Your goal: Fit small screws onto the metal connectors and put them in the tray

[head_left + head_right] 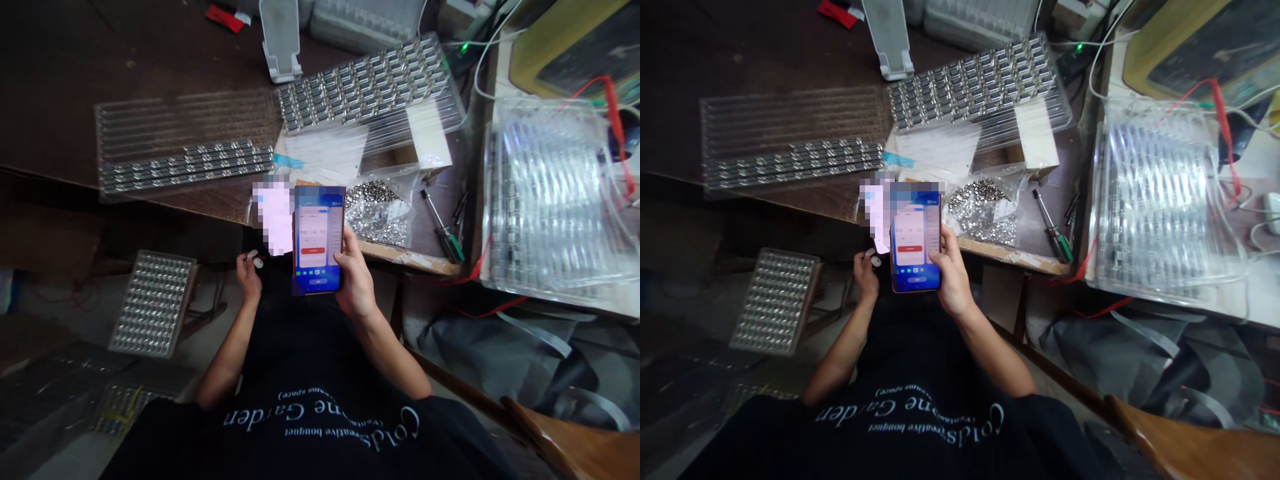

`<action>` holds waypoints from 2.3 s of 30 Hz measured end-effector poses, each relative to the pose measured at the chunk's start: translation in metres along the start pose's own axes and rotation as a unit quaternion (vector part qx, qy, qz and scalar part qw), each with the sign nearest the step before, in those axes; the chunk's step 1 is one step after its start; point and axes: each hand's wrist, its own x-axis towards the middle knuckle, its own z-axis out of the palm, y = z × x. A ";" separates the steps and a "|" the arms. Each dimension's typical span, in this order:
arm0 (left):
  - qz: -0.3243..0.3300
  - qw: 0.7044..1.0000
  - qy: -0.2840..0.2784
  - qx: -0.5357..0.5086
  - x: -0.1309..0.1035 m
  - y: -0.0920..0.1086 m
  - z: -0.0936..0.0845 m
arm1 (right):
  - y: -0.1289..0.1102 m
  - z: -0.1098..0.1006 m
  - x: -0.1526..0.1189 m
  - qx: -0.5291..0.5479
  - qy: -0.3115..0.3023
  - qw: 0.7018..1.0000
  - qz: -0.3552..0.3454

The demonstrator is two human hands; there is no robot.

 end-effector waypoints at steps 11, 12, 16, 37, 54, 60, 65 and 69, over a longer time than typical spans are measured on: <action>-0.004 1.000 0.001 -0.009 0.001 -0.010 0.000 | 0.001 -0.001 -0.002 -0.016 0.007 1.000 -0.009; -0.004 1.000 0.001 -0.009 0.001 -0.011 0.000 | 0.001 -0.001 -0.002 -0.020 0.008 1.000 -0.009; -0.001 1.000 -0.004 -0.011 0.000 -0.010 0.000 | 0.000 0.000 -0.003 -0.025 0.002 1.000 -0.008; 0.012 0.999 0.003 -0.034 -0.002 -0.002 0.001 | 0.014 -0.025 -0.018 -0.015 0.037 0.999 0.033; 0.016 1.000 0.001 -0.020 -0.002 -0.003 -0.001 | 0.026 -0.032 -0.028 0.007 0.034 0.997 0.062; 0.023 1.000 -0.002 -0.020 -0.001 -0.005 -0.001 | 0.025 -0.032 -0.030 0.014 -0.017 0.998 0.065; 0.025 0.999 -0.002 -0.021 -0.001 -0.004 -0.001 | 0.027 -0.032 -0.029 -0.007 -0.010 0.998 0.056; 0.021 1.000 -0.003 -0.019 -0.002 -0.002 -0.001 | 0.025 -0.028 -0.028 -0.072 0.007 0.997 0.030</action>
